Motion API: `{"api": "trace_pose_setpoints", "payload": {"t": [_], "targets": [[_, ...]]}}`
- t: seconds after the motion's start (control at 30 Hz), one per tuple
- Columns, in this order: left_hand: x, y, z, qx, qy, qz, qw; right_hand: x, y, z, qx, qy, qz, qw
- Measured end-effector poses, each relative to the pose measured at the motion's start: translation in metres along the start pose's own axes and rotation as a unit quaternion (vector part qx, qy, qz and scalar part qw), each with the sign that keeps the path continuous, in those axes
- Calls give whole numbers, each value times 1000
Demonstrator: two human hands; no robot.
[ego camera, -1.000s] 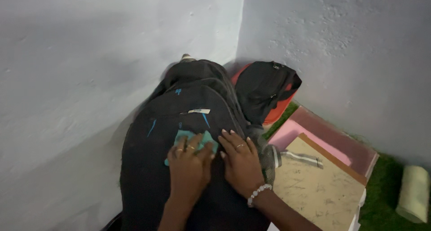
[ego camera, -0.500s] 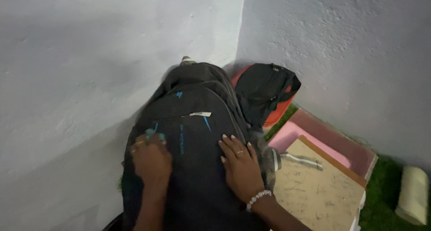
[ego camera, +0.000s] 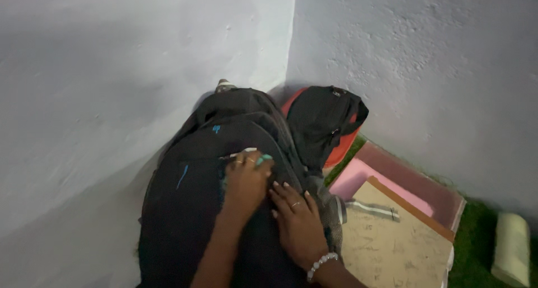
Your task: The person wipes a black pouch, a black backpack, and several notebooks with a light blue cloth. They move the items aside after cleaning and continue wiping the green artificial turf surface.
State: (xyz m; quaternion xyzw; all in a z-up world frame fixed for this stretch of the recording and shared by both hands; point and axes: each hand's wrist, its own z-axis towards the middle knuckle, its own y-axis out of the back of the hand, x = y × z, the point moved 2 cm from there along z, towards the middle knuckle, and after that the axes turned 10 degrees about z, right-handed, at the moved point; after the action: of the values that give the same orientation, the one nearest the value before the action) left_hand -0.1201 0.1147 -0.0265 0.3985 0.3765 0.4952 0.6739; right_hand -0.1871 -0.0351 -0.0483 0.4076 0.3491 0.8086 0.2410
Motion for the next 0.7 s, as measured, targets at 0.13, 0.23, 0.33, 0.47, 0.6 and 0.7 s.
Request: {"api": "trace_pose_setpoints", "payload": {"t": [0.13, 0.23, 0.33, 0.47, 0.6, 0.7], "targets": [[35, -1, 12, 44, 100, 80, 991, 2, 3, 0, 22, -11, 3, 1000], [61, 1, 9, 41, 174, 76, 981, 4, 5, 2, 33, -25, 17, 999], [79, 0, 1, 24, 235, 55, 970, 6, 7, 1, 21, -17, 18, 999], [104, 1, -16, -73, 274, 60, 957, 4, 6, 3, 31, -38, 26, 998], [138, -1, -46, -125, 359, 31, 924, 1, 12, 4, 8, -40, 57, 998], [162, 4, -68, -83, 409, 84, 905, 0, 25, 16, -15, -71, 34, 997]]}}
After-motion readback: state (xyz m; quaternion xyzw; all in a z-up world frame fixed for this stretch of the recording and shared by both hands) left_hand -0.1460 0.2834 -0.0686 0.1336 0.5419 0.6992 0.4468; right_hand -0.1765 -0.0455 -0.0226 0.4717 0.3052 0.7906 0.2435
